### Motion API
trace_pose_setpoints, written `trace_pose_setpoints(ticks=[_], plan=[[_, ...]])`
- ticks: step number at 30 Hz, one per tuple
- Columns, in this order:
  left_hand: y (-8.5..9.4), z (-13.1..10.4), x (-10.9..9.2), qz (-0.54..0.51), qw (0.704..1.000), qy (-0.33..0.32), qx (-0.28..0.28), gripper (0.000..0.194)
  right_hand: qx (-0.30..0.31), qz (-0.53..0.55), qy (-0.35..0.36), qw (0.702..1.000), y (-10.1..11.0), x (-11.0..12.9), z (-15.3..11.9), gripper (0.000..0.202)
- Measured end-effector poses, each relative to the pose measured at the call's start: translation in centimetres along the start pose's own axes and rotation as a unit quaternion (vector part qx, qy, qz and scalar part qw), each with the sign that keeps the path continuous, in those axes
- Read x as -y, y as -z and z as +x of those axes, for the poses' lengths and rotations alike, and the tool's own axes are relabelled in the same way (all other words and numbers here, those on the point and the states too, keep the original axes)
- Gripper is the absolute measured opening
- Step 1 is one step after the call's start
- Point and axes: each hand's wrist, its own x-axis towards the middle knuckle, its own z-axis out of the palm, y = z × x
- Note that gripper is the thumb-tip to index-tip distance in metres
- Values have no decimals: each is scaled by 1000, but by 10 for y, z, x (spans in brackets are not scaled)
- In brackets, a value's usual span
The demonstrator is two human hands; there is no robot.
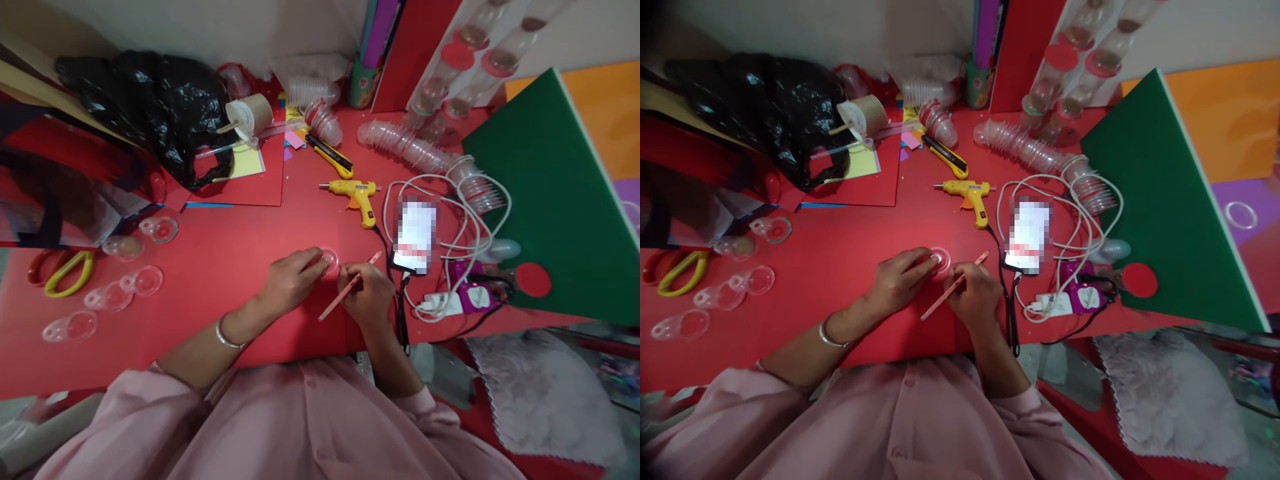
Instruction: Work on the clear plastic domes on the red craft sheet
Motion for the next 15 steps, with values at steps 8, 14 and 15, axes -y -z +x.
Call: trace_pose_setpoints(ticks=[8,14,15], plan=[[0,-1,-1,19,1000,-15,-6,24,-31,73,-68,995,1,1,-1,19],[1,0,-2,24,999,-21,-14,26,-35,103,-96,989,-2,-2,-3,21],[1,0,-2,26,999,-19,-10,26,-33,110,-105,988,-3,-3,-4,24]])
